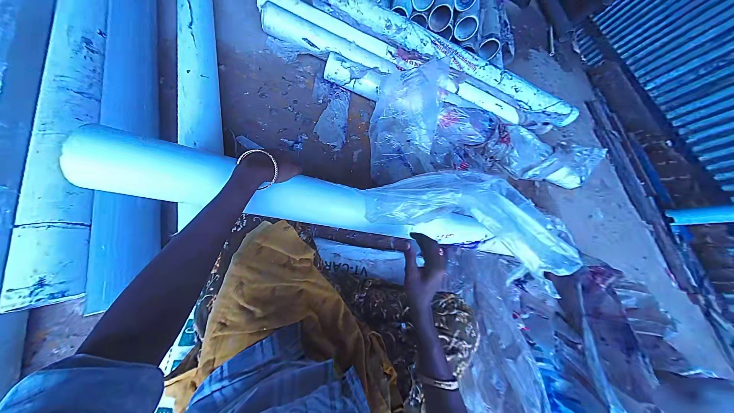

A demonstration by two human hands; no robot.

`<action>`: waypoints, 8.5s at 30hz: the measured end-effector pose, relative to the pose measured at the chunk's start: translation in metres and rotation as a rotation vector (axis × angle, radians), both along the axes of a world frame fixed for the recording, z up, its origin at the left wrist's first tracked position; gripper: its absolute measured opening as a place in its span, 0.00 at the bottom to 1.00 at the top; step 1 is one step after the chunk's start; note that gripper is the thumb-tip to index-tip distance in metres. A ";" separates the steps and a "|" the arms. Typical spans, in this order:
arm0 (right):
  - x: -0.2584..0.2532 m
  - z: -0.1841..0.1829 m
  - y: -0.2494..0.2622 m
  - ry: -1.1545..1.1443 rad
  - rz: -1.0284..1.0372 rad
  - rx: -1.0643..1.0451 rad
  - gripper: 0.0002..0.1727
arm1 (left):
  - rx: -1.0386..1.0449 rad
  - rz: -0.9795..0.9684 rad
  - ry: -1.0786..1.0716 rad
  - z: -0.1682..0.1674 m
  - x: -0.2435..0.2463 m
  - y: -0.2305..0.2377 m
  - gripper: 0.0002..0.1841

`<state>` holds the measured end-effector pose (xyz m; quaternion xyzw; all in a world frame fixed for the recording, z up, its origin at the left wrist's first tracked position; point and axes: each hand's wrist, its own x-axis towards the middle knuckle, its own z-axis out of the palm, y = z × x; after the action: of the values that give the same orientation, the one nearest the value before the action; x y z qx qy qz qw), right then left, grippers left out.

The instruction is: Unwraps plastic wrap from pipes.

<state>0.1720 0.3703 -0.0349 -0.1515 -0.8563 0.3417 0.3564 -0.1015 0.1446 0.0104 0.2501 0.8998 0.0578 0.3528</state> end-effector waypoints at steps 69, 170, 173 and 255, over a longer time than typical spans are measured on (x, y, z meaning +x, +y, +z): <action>-0.186 0.013 0.167 -0.688 0.116 -0.082 0.13 | 0.006 0.068 0.277 0.009 0.085 0.044 0.47; -0.097 0.118 0.151 0.010 0.555 -0.291 0.12 | 0.412 0.106 1.030 -0.052 0.127 0.037 0.55; -0.104 0.064 0.053 -0.141 0.769 -0.010 0.13 | 0.409 0.090 0.966 -0.046 0.128 0.037 0.59; -0.090 0.004 0.037 0.098 -0.060 -0.894 0.18 | 0.235 -0.186 0.037 0.024 0.151 0.040 0.49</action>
<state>0.0819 0.4077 -0.0311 -0.2989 -0.6019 0.6744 0.3059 0.0496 0.1848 0.0348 0.3730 0.8661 0.1253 0.3081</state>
